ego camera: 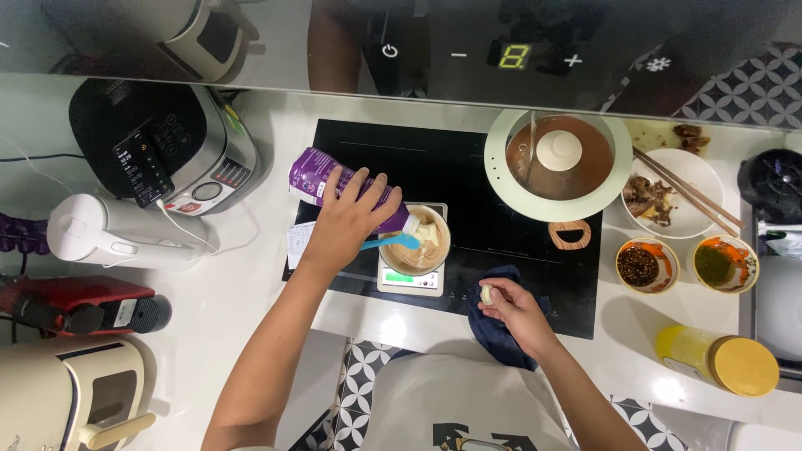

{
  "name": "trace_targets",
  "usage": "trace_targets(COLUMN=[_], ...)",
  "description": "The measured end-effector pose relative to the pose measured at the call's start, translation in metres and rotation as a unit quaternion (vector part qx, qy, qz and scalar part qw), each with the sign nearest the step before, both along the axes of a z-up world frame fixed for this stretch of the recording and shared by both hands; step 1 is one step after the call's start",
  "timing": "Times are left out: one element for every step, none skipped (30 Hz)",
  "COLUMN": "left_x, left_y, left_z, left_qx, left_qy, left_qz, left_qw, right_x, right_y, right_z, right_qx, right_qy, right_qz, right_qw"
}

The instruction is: Mixing ingredients in a bowl while using a digital scale and a spatula.

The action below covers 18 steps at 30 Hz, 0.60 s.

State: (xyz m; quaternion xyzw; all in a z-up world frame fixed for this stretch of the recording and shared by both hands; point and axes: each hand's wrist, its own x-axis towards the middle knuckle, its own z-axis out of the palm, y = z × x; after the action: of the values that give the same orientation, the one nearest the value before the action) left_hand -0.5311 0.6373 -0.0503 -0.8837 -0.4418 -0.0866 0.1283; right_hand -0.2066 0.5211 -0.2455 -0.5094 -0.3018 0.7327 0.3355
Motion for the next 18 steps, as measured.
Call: trace_targets(left_x=[0.0,0.0,-0.001,-0.001,-0.002,-0.004,-0.005,-0.004,-0.004,-0.003,-0.004,-0.005,-0.006,-0.007,-0.007,-0.008,-0.008,-0.007], left_y=[0.0,0.0,0.0,0.0,0.0,0.0,0.0,-0.001,0.0,0.0,-0.001,-0.001,-0.001,-0.001,-0.002,-0.002,-0.002,-0.003], left_z=[0.0,-0.001,-0.002,-0.002,-0.004,-0.006,-0.008,-0.004,0.0,0.004,0.006,0.008,0.01,0.011,0.013,0.014,0.018,0.021], left_qx=[-0.001,-0.001,-0.001,-0.001,-0.001,-0.013,-0.025,-0.024,-0.051,-0.077,-0.075,-0.098,-0.121,-0.119,-0.127,-0.135,-0.134,-0.139], left_qy=[-0.003,-0.003,-0.007,-0.011,-0.011,-0.041,-0.07,-0.07,-0.113,-0.155,-0.155,-0.193,-0.231,-0.231,-0.255,-0.28,-0.28,-0.292], left_qz=[0.001,0.0,0.003,0.006,0.006,0.015,0.023,0.023,0.033,0.042,0.043,0.044,0.044,0.046,0.04,0.035,0.036,0.032], left_qw=[1.0,1.0,1.0,1.0,1.0,0.999,0.997,0.997,0.992,0.984,0.984,0.975,0.964,0.965,0.958,0.95,0.95,0.946], right_x=[0.0,0.0,0.0,0.0,0.0,0.0,-0.001,-0.001,-0.001,-0.002,-0.003,-0.004,-0.004,-0.005,-0.006,-0.007,-0.009,-0.011], right_y=[-0.001,-0.002,-0.002,-0.002,-0.002,-0.003,-0.003,-0.004,-0.003,-0.002,-0.002,-0.001,-0.001,0.001,0.002,0.003,0.007,0.012], right_z=[-0.003,-0.002,-0.001,-0.001,-0.002,-0.002,-0.002,-0.001,0.0,0.001,0.008,0.016,0.023,0.029,0.035,0.041,0.05,0.059], right_qx=[0.001,0.001,0.005,0.008,0.009,0.008,0.008,0.009,0.007,0.005,0.006,-0.003,-0.013,-0.011,-0.011,-0.011,-0.01,0.021], right_qy=[0.006,0.006,0.006,0.006,0.007,0.005,0.002,0.003,0.004,0.005,0.006,-0.003,-0.012,-0.011,-0.017,-0.022,-0.022,-0.048], right_qz=[-0.003,-0.004,-0.004,-0.004,-0.004,-0.004,-0.005,-0.004,-0.006,-0.007,-0.005,-0.002,0.001,0.002,0.005,0.007,0.009,0.024], right_qw=[1.0,1.0,1.0,1.0,1.0,1.0,1.0,1.0,1.0,1.0,1.0,1.0,1.0,1.0,1.0,1.0,1.0,0.998])
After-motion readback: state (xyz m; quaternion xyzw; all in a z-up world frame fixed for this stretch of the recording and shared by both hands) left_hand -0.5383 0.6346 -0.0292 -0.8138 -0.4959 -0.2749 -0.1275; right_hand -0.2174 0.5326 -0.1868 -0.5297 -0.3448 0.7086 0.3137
